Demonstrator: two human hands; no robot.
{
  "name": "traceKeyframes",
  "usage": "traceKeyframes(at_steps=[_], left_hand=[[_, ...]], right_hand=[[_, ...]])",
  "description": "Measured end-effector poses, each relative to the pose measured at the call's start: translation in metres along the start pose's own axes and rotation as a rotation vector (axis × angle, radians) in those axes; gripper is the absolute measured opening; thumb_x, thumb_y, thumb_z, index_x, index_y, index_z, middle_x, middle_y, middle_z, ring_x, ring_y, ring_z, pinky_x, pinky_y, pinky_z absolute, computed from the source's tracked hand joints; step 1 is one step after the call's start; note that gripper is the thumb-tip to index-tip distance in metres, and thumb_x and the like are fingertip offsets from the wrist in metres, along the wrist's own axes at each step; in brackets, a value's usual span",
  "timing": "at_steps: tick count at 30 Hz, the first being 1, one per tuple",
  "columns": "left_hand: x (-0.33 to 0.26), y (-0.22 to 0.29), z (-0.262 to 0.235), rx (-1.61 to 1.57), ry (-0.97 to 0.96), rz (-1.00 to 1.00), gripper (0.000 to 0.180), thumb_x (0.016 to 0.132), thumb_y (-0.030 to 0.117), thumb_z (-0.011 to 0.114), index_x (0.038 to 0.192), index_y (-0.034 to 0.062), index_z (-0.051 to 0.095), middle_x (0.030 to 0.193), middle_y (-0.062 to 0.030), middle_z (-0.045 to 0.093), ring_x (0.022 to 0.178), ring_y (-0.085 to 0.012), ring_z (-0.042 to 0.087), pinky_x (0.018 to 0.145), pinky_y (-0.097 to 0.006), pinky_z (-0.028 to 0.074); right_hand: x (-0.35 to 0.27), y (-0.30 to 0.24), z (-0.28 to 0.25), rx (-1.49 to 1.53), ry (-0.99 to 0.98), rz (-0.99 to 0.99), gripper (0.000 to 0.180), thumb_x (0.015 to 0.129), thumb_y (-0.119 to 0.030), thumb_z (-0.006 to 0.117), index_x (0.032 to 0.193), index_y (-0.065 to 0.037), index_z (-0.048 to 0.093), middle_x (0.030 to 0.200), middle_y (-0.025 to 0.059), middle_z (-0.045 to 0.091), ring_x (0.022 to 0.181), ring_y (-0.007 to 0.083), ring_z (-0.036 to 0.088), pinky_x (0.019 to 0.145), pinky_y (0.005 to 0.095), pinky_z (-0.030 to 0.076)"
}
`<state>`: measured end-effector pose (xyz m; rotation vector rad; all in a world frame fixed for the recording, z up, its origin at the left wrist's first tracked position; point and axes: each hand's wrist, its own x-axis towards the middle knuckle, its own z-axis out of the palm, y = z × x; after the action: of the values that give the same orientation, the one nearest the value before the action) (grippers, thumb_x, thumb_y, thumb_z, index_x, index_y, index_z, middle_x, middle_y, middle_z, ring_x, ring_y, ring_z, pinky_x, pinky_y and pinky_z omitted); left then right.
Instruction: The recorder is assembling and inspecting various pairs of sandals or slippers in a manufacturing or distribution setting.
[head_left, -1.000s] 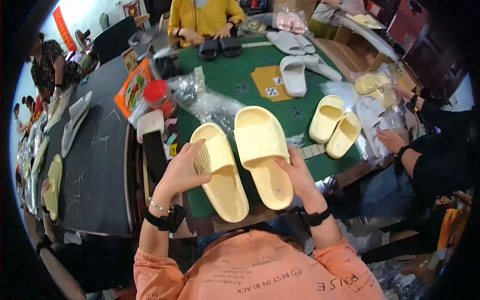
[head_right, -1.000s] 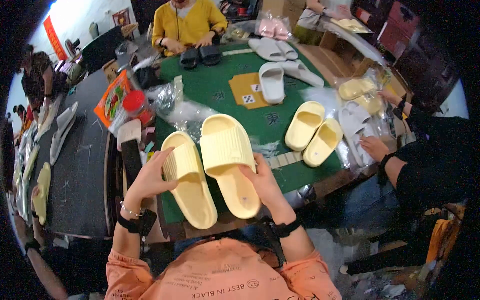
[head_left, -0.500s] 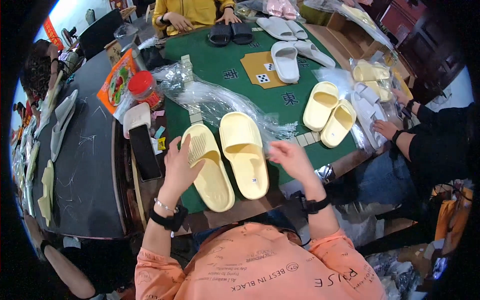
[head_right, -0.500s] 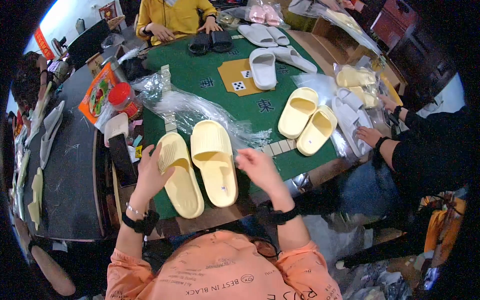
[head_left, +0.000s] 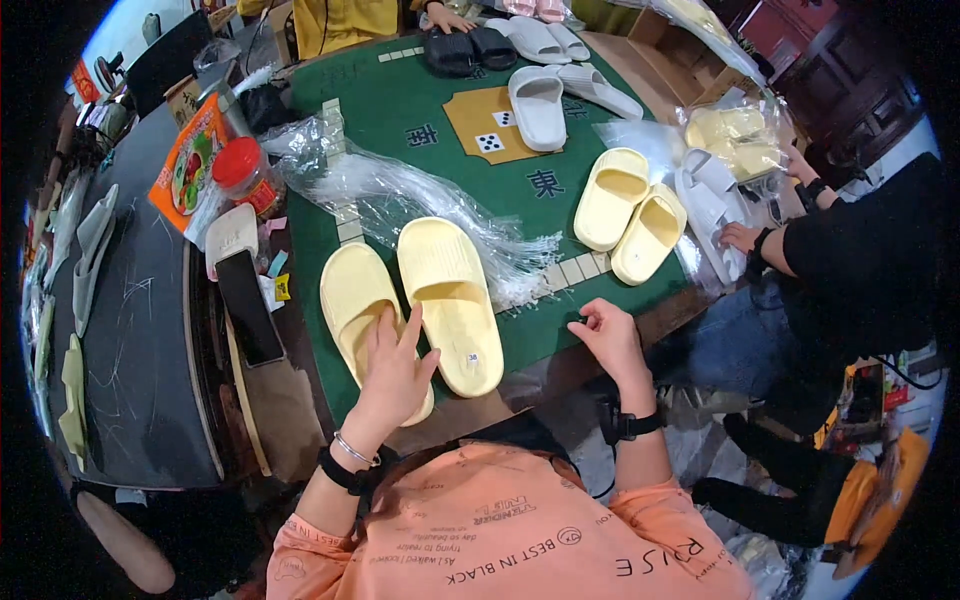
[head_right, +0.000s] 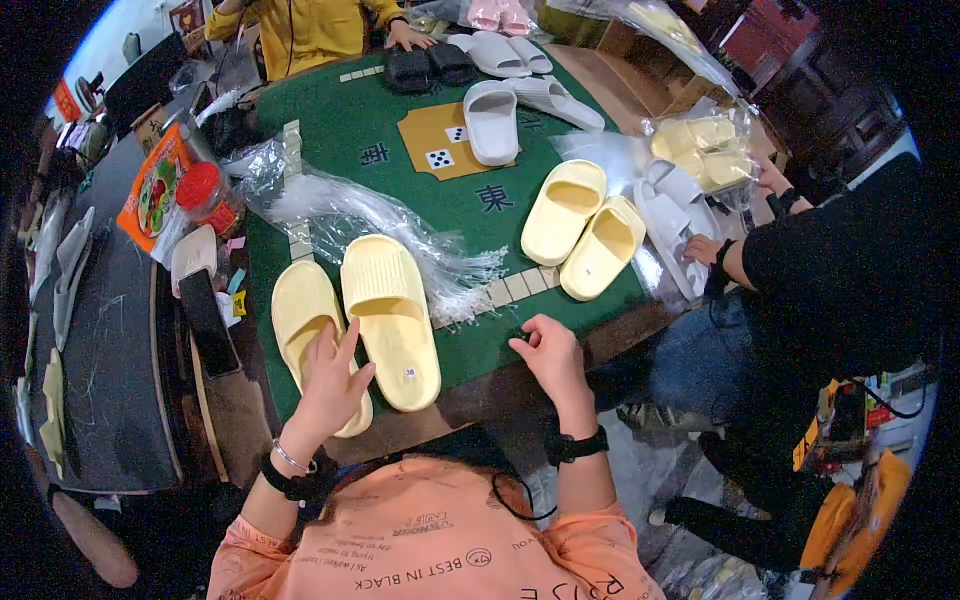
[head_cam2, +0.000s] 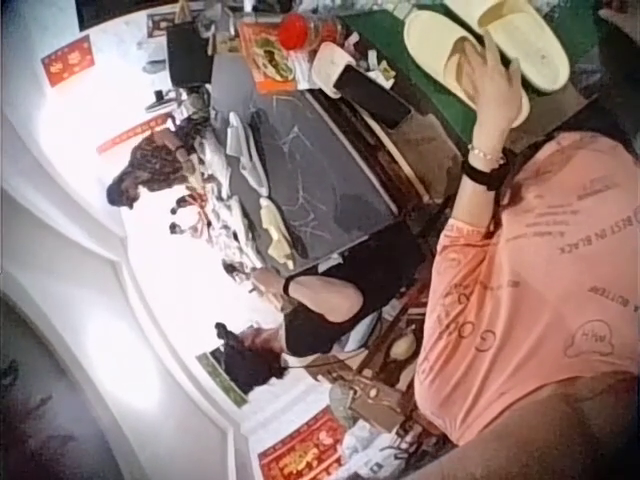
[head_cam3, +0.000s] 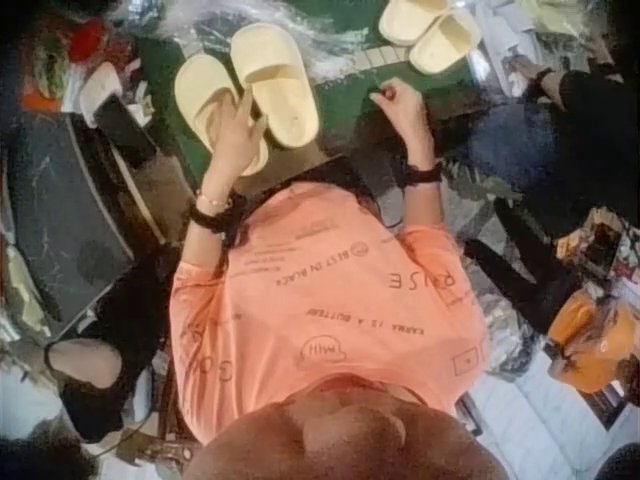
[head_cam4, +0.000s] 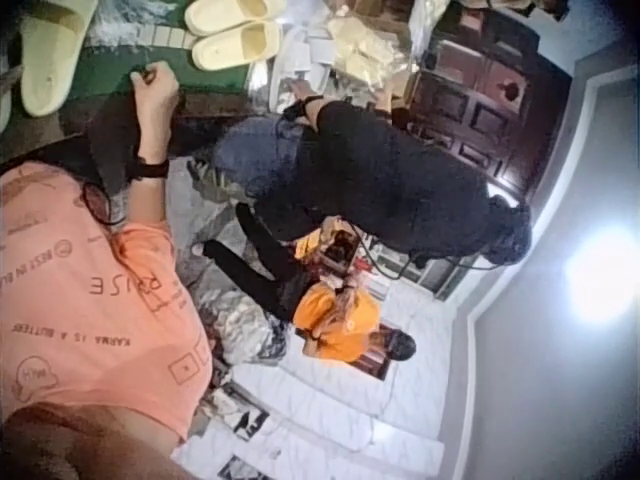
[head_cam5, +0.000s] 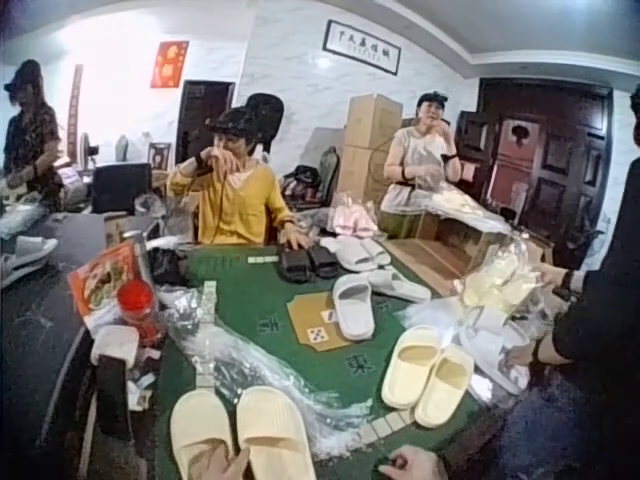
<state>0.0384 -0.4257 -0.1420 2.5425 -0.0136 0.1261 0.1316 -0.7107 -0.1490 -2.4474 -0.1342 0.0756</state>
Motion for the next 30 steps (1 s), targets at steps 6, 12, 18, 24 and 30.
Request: traceKeyframes(at_steps=[6, 12, 18, 24, 30], left_hand=[[0.001, 0.001, 0.007, -0.002, -0.006, -0.017, 0.065, 0.077, 0.009, 0.054, 0.129, -0.0075, 0.017, 0.124, -0.0321, 0.026, 0.114, -0.0450, 0.028, 0.096, -0.045, 0.027], [-0.003, -0.003, 0.002, -0.001, -0.053, 0.002, 0.070, 0.077, 0.011, 0.055, 0.131, -0.0068, 0.014, 0.125, -0.0323, 0.026, 0.115, -0.0450, 0.027, 0.097, -0.045, 0.026], [-0.005, -0.013, -0.015, -0.107, -0.031, 0.009, 0.047, 0.078, 0.010, 0.054, 0.122, -0.0010, 0.039, 0.122, -0.0277, 0.036, 0.112, -0.0409, 0.037, 0.093, -0.041, 0.033], [-0.021, -0.013, -0.038, -0.931, -0.377, -0.301, 0.029, 0.088, 0.010, 0.042, 0.115, 0.0008, 0.048, 0.101, -0.0080, 0.057, 0.076, -0.0135, 0.056, 0.071, -0.026, 0.045], [-0.039, 0.010, -0.025, -0.856, -0.820, 0.000, 0.030, 0.089, 0.018, 0.042, 0.111, -0.0002, 0.051, 0.097, -0.0114, 0.060, 0.075, -0.0163, 0.058, 0.069, -0.027, 0.045]], right_hand=[[0.005, -0.005, -0.003, 0.145, 0.123, -0.104, 0.012, 0.073, -0.009, 0.063, 0.073, 0.000, 0.057, 0.065, 0.0098, 0.054, 0.058, 0.0175, 0.053, 0.056, 0.0280, 0.043], [-0.005, -0.066, -0.054, 1.165, 0.110, -0.271, 0.005, 0.075, -0.006, 0.047, 0.070, -0.004, 0.049, 0.108, 0.0121, 0.049, 0.091, 0.0205, 0.051, 0.086, 0.0321, 0.036], [-0.035, -0.109, -0.087, 1.863, -0.152, -0.622, 0.012, 0.069, -0.007, 0.046, 0.063, -0.011, 0.037, 0.059, 0.0051, 0.049, 0.065, 0.0162, 0.047, 0.076, 0.0318, 0.038], [-0.062, -0.127, -0.121, 1.711, -0.001, -0.949, 0.024, 0.070, -0.005, 0.058, 0.063, -0.014, 0.037, 0.049, -0.0043, 0.037, 0.049, 0.0079, 0.035, 0.055, 0.0225, 0.035], [-0.072, -0.147, -0.132, 1.538, 0.254, -1.193, 0.022, 0.074, -0.009, 0.059, 0.066, -0.013, 0.039, 0.057, -0.0044, 0.035, 0.051, 0.0082, 0.033, 0.053, 0.0229, 0.030]])
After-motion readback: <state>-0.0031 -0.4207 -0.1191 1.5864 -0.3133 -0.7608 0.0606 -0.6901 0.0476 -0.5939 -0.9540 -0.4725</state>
